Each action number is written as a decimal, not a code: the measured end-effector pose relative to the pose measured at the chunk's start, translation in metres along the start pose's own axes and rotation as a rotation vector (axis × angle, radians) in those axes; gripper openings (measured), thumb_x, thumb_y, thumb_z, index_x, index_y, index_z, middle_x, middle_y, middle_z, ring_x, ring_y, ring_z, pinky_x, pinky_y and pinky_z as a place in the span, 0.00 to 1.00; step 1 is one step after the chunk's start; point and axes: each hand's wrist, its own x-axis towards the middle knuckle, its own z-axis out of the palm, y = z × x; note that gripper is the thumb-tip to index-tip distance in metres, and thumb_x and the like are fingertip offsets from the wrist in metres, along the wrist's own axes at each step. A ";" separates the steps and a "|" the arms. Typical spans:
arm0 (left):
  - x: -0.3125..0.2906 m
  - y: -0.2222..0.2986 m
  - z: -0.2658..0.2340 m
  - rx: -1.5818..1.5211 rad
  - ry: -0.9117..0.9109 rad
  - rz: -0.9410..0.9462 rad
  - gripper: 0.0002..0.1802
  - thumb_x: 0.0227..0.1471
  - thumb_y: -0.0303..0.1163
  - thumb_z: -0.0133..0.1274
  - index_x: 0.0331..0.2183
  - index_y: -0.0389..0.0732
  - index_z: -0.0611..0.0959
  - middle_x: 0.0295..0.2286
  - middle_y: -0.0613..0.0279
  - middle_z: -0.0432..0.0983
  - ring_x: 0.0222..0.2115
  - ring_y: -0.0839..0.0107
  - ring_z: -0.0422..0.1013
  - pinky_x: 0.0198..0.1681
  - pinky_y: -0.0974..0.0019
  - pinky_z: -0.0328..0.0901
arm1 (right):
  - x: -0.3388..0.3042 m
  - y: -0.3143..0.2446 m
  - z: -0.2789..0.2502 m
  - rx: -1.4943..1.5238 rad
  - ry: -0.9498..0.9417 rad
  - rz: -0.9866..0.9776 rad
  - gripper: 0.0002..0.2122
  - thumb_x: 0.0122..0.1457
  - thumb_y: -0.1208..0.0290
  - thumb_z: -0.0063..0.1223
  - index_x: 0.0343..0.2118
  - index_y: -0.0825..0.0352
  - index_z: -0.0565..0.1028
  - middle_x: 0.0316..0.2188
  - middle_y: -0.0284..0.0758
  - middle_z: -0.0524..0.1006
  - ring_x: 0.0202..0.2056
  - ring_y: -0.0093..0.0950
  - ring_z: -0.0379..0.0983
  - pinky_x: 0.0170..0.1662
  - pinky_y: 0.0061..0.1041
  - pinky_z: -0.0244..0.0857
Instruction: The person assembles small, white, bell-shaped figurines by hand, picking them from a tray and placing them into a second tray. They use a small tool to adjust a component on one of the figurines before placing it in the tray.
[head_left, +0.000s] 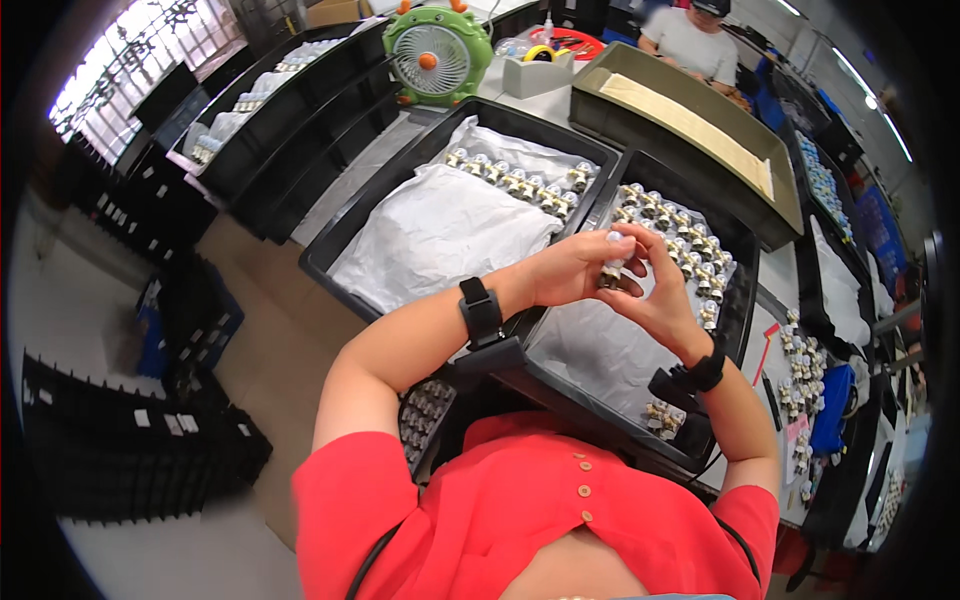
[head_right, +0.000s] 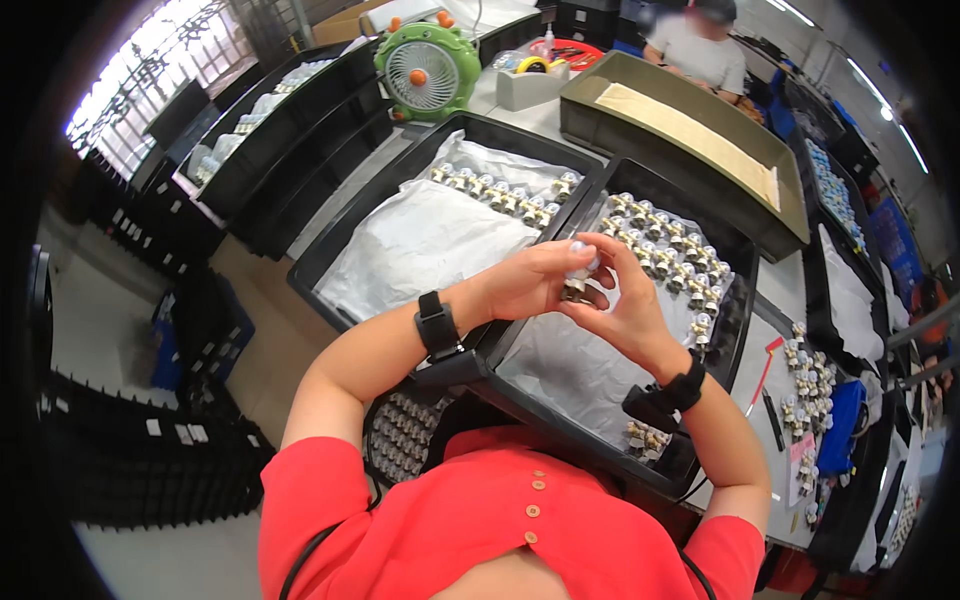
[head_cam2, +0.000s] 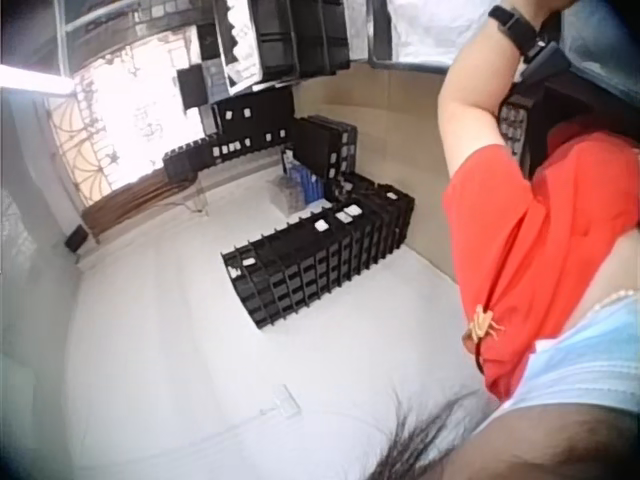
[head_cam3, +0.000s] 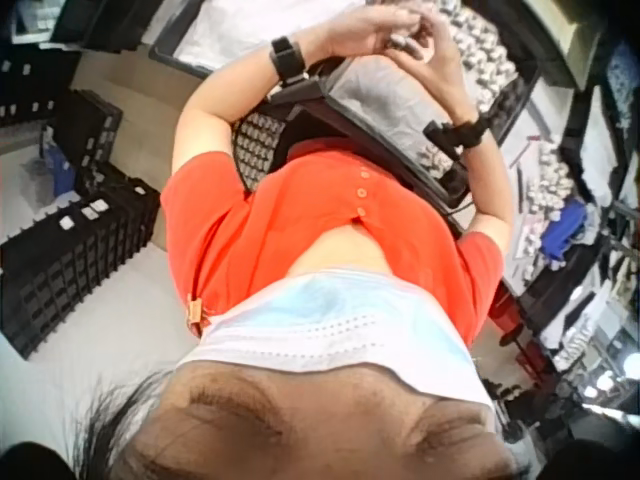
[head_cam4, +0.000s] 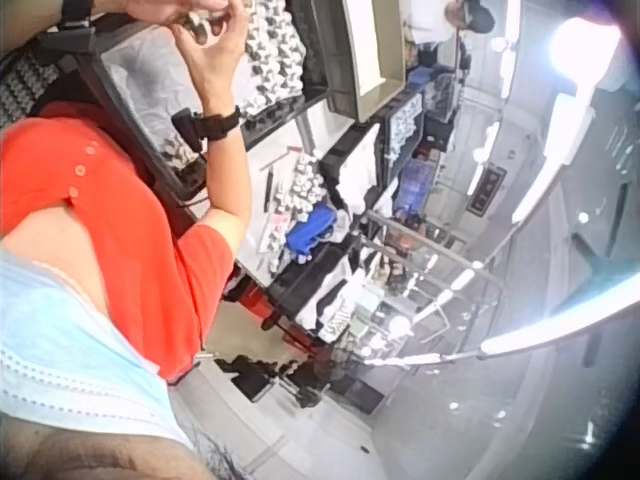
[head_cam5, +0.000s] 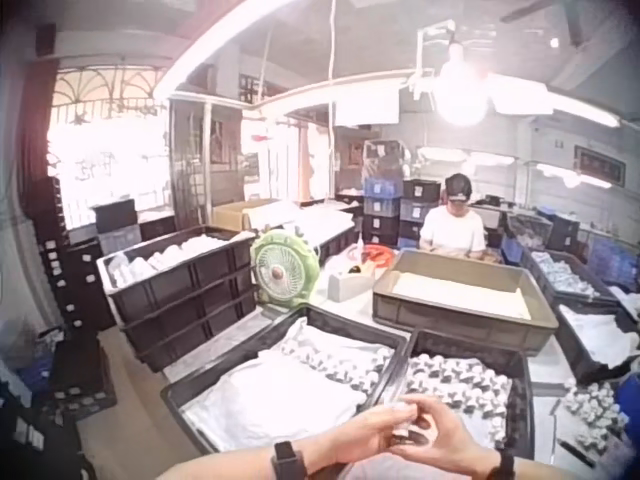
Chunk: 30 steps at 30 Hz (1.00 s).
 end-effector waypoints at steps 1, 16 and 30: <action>0.001 0.000 0.000 0.056 0.019 -0.039 0.19 0.57 0.45 0.48 0.44 0.43 0.72 0.35 0.64 0.70 0.33 0.69 0.72 0.37 0.66 0.67 | -0.005 0.000 -0.004 0.018 -0.040 0.059 0.33 0.42 0.72 0.66 0.53 0.64 0.64 0.45 0.35 0.70 0.45 0.27 0.68 0.49 0.29 0.63; 0.023 0.038 -0.115 0.906 0.741 -0.053 0.31 0.45 0.36 0.60 0.48 0.32 0.67 0.27 0.60 0.73 0.26 0.75 0.70 0.26 0.72 0.66 | -0.008 0.037 -0.034 0.435 0.040 0.201 0.18 0.53 0.75 0.55 0.48 0.67 0.70 0.34 0.31 0.76 0.36 0.18 0.72 0.40 0.19 0.65; 0.005 0.046 -0.115 1.273 0.539 -0.384 0.24 0.44 0.36 0.58 0.42 0.34 0.73 0.27 0.57 0.75 0.28 0.74 0.71 0.31 0.71 0.67 | -0.010 0.035 -0.030 0.338 -0.026 0.342 0.12 0.53 0.76 0.55 0.42 0.68 0.74 0.27 0.27 0.76 0.30 0.15 0.71 0.37 0.17 0.65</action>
